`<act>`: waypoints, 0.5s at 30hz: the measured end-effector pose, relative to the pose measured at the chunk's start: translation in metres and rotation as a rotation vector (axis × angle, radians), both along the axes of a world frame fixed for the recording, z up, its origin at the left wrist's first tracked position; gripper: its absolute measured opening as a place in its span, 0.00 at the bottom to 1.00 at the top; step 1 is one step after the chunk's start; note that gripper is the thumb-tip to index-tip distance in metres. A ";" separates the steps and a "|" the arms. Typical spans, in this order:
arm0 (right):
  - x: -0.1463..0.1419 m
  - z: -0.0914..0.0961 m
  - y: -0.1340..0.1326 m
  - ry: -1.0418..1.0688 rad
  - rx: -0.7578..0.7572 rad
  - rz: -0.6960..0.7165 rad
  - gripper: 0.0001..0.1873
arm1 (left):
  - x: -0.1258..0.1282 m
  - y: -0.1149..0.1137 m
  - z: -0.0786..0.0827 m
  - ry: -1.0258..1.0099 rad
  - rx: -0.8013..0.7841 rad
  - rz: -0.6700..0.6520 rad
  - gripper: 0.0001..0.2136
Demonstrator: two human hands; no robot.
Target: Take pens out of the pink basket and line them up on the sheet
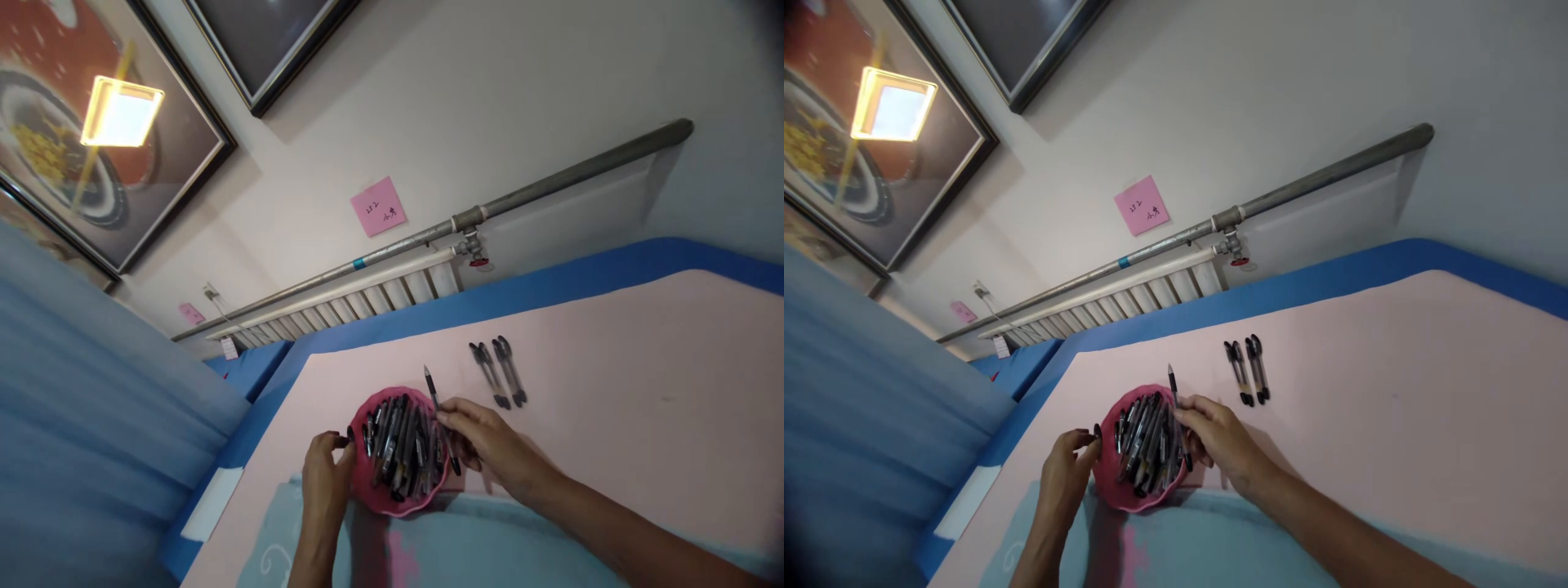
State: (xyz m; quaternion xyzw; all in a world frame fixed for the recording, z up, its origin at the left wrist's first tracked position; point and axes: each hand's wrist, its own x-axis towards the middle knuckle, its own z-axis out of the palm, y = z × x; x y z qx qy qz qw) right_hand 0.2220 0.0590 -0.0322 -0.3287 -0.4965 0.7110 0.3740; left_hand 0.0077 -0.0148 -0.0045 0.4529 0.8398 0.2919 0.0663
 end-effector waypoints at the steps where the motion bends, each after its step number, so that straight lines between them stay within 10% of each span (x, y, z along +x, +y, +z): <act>1: -0.001 0.004 -0.005 -0.021 0.034 0.039 0.09 | 0.001 -0.003 0.003 -0.181 0.102 -0.010 0.08; 7: -0.007 0.023 -0.042 -0.257 0.294 0.321 0.06 | 0.023 -0.007 0.009 -1.288 0.476 -0.055 0.09; 15: -0.008 0.020 -0.045 -0.367 0.400 0.333 0.08 | 0.033 -0.008 0.012 -1.563 0.516 0.030 0.02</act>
